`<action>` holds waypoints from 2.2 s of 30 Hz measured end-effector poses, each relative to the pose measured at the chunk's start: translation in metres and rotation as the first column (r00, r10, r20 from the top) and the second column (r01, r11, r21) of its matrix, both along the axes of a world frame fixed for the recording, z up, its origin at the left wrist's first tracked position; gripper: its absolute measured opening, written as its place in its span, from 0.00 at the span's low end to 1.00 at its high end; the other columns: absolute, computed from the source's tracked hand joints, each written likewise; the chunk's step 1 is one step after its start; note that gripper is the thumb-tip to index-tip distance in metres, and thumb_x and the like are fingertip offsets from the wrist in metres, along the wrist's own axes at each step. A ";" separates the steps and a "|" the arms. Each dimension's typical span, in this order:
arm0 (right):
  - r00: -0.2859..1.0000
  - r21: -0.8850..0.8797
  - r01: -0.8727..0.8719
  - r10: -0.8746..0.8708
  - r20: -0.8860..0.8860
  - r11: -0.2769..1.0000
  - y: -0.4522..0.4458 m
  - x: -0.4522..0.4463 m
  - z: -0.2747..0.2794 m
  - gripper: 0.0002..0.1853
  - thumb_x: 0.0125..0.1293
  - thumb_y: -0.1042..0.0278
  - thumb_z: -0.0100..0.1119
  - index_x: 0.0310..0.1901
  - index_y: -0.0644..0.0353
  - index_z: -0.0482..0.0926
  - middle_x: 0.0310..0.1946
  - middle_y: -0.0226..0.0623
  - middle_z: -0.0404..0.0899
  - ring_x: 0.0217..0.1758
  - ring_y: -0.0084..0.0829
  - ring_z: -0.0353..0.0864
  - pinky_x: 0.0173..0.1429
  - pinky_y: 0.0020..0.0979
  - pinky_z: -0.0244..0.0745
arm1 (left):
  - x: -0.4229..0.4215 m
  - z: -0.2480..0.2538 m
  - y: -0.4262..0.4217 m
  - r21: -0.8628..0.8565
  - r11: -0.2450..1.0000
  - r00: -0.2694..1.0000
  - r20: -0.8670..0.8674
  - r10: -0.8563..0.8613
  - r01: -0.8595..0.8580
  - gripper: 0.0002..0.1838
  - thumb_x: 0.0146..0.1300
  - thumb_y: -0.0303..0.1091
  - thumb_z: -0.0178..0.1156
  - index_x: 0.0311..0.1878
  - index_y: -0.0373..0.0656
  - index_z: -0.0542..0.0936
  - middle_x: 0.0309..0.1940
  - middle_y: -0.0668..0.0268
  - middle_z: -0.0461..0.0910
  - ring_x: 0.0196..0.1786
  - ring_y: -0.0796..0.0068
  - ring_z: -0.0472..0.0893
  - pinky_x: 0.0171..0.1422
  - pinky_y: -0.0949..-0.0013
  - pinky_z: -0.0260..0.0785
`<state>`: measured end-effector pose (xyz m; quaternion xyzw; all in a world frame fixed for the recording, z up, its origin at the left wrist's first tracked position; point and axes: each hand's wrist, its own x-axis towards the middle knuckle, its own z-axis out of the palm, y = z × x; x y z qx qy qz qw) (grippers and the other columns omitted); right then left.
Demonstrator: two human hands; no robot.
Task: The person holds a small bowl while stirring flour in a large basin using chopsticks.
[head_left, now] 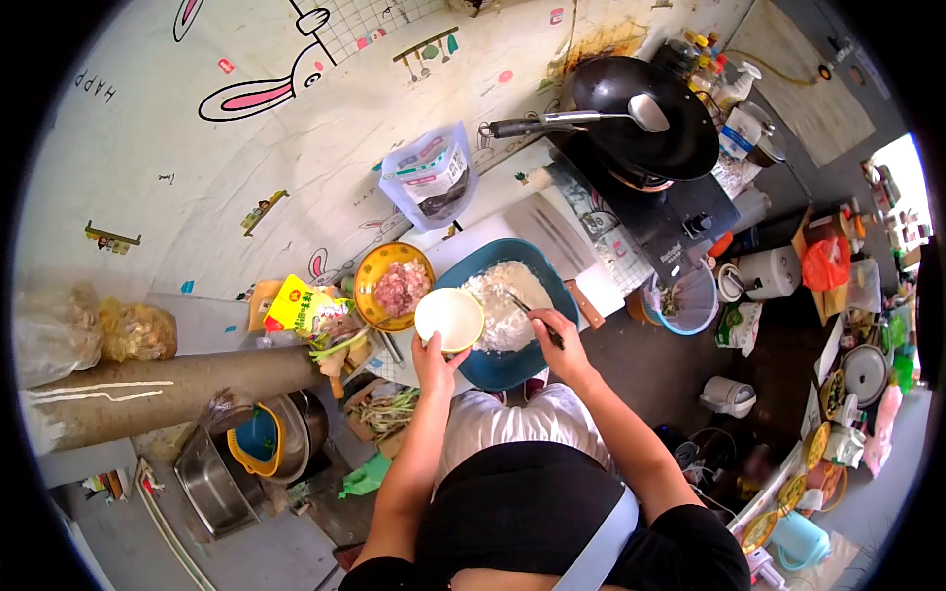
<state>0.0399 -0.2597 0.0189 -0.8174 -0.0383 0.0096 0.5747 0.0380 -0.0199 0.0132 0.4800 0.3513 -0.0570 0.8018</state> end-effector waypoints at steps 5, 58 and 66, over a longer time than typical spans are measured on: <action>0.993 -0.088 0.090 -0.083 0.084 0.992 -0.005 0.006 -0.003 0.09 0.74 0.70 0.55 0.48 0.65 0.80 0.48 0.51 0.80 0.52 0.53 0.81 0.56 0.41 0.76 | -0.006 -0.001 0.004 -0.017 1.000 1.000 -0.011 0.007 -0.007 0.25 0.74 0.35 0.52 0.72 0.47 0.61 0.63 0.56 0.72 0.58 0.53 0.81 0.50 0.44 0.83; 0.962 -0.007 -0.265 0.265 0.066 0.964 0.043 -0.010 0.016 0.06 0.72 0.72 0.56 0.45 0.65 0.78 0.43 0.51 0.79 0.46 0.54 0.79 0.51 0.44 0.75 | -0.047 0.002 0.025 0.011 0.995 0.995 -0.002 0.098 -0.098 0.26 0.74 0.34 0.52 0.71 0.44 0.59 0.64 0.54 0.70 0.61 0.52 0.79 0.54 0.40 0.83; 0.957 0.007 -0.263 0.260 0.125 0.965 0.042 -0.002 -0.002 0.06 0.70 0.76 0.57 0.45 0.66 0.79 0.42 0.52 0.81 0.47 0.55 0.80 0.51 0.43 0.76 | -0.047 0.001 0.027 0.014 0.996 0.996 -0.017 0.092 -0.091 0.27 0.74 0.34 0.52 0.72 0.44 0.58 0.64 0.55 0.70 0.61 0.54 0.79 0.53 0.41 0.83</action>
